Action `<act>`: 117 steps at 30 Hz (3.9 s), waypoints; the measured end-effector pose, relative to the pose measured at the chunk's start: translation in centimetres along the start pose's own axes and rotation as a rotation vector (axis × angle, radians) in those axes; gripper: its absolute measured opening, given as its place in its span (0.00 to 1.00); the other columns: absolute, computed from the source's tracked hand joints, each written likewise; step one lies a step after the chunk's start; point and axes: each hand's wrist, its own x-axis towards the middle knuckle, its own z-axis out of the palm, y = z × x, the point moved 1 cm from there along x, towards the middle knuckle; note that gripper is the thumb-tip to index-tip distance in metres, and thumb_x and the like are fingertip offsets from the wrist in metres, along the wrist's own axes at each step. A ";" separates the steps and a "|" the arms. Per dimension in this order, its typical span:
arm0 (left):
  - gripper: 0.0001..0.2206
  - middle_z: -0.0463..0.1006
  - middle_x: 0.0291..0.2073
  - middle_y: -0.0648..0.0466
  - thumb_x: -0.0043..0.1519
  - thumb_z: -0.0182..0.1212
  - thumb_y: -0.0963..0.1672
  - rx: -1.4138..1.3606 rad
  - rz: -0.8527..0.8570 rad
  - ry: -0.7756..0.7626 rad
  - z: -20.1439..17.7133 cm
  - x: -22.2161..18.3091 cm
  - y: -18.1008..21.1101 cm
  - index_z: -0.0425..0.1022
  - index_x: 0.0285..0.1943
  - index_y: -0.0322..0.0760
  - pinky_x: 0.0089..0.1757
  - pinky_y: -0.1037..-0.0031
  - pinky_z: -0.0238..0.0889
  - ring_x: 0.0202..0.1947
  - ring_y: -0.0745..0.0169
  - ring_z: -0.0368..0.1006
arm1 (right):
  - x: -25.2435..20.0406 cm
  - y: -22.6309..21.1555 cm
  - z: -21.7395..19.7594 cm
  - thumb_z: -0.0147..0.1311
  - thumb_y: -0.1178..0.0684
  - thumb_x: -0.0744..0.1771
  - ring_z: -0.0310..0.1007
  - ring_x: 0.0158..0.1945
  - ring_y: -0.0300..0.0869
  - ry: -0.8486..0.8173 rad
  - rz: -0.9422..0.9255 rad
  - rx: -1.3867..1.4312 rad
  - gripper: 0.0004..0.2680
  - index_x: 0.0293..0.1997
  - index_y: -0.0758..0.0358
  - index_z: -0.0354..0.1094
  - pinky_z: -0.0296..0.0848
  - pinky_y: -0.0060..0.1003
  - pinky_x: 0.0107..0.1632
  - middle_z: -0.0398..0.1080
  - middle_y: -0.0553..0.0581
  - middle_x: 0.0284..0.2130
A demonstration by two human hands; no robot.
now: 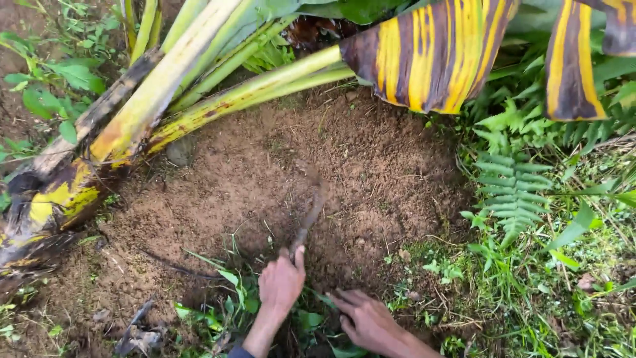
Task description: Clearing weeds and small plants from the ground using a hand sickle.
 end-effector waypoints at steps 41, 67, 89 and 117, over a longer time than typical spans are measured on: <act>0.26 0.60 0.15 0.65 0.71 0.28 0.58 -0.083 0.025 -0.066 -3.8 5.2 0.7 0.71 0.45 0.44 0.17 0.79 0.57 0.11 0.74 0.56 | 1.4 0.4 0.0 0.41 0.58 0.66 0.56 0.67 0.65 -0.022 0.022 -0.033 0.22 0.72 0.55 0.51 0.64 0.66 0.61 0.56 0.66 0.66; 0.14 0.76 0.25 0.53 0.72 0.53 0.48 -0.008 -0.073 0.100 -7.9 -0.3 -5.7 0.60 0.53 0.34 0.14 0.79 0.65 0.13 0.67 0.68 | 1.3 1.8 2.3 0.47 0.61 0.66 0.71 0.59 0.59 0.069 -0.046 -0.087 0.20 0.67 0.59 0.59 0.69 0.55 0.64 0.63 0.69 0.62; 0.23 0.82 0.33 0.51 0.66 0.49 0.44 0.551 0.116 0.045 -12.2 -9.0 -13.5 0.59 0.71 0.61 0.37 0.51 0.74 0.34 0.43 0.82 | 13.6 1.0 -10.1 0.43 0.47 0.70 0.77 0.27 0.45 0.590 -0.159 -0.095 0.17 0.61 0.69 0.65 0.80 0.40 0.29 0.68 0.67 0.49; 0.27 0.85 0.28 0.49 0.45 0.72 0.57 0.167 -0.133 0.227 -9.1 -7.4 -20.4 0.70 0.50 0.54 0.44 0.61 0.71 0.40 0.36 0.80 | 8.5 -8.5 -0.5 0.36 0.35 0.70 0.47 0.71 0.67 -0.064 -0.210 -0.065 0.28 0.65 0.80 0.55 0.54 0.56 0.68 0.49 0.76 0.69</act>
